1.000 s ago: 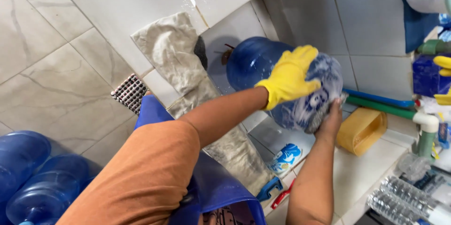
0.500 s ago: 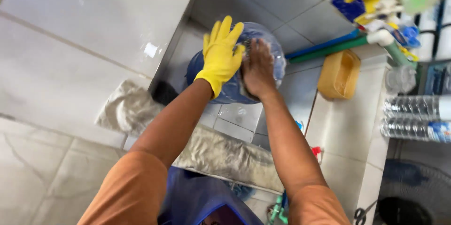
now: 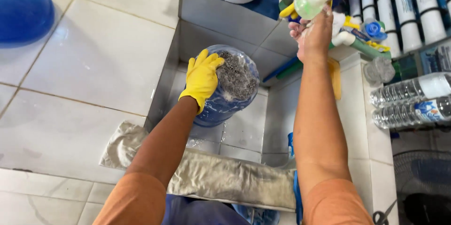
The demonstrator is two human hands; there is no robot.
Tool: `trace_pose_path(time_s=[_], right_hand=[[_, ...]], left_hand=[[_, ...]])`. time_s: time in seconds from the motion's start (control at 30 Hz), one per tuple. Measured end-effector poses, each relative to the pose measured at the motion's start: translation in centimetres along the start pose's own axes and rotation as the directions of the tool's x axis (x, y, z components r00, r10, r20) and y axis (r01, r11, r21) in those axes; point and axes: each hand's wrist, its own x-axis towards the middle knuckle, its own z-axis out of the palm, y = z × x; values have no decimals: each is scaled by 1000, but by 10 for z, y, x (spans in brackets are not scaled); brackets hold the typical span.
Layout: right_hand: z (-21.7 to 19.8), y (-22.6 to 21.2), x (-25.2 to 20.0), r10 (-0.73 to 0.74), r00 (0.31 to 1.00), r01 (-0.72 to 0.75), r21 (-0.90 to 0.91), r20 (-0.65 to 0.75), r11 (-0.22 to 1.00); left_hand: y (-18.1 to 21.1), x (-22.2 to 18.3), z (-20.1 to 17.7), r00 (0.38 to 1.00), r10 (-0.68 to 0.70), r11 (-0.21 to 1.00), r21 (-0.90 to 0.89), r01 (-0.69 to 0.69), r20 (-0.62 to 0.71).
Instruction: Cleaning the interior and exterior of large plastic water jugs using a scrubber, brush, and water hose at a washing station.
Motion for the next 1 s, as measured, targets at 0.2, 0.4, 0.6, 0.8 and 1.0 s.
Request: trace_pose_path(time_s=[0.2, 0.4, 0.6, 0.8, 1.0], right_hand=[[-8, 44, 13, -271, 962, 203, -618, -18, 760], [16, 72, -99, -310, 925, 372, -690, 219, 621], [50, 117, -113, 215, 763, 559, -790, 609, 252], [63, 102, -123, -58, 690, 709, -658, 721, 254], [75, 171, -62, 228, 897, 264, -872, 379, 412]], left_hand=[[5, -3, 0, 996, -84, 994, 65, 83, 18], [-38, 11, 37, 978, -121, 973, 176, 151, -170], [-43, 13, 44, 962, -134, 982, 98, 161, -239], [-39, 33, 35, 960, -201, 955, 181, 237, -195], [13, 36, 34, 953, -299, 900, 344, 267, 44]])
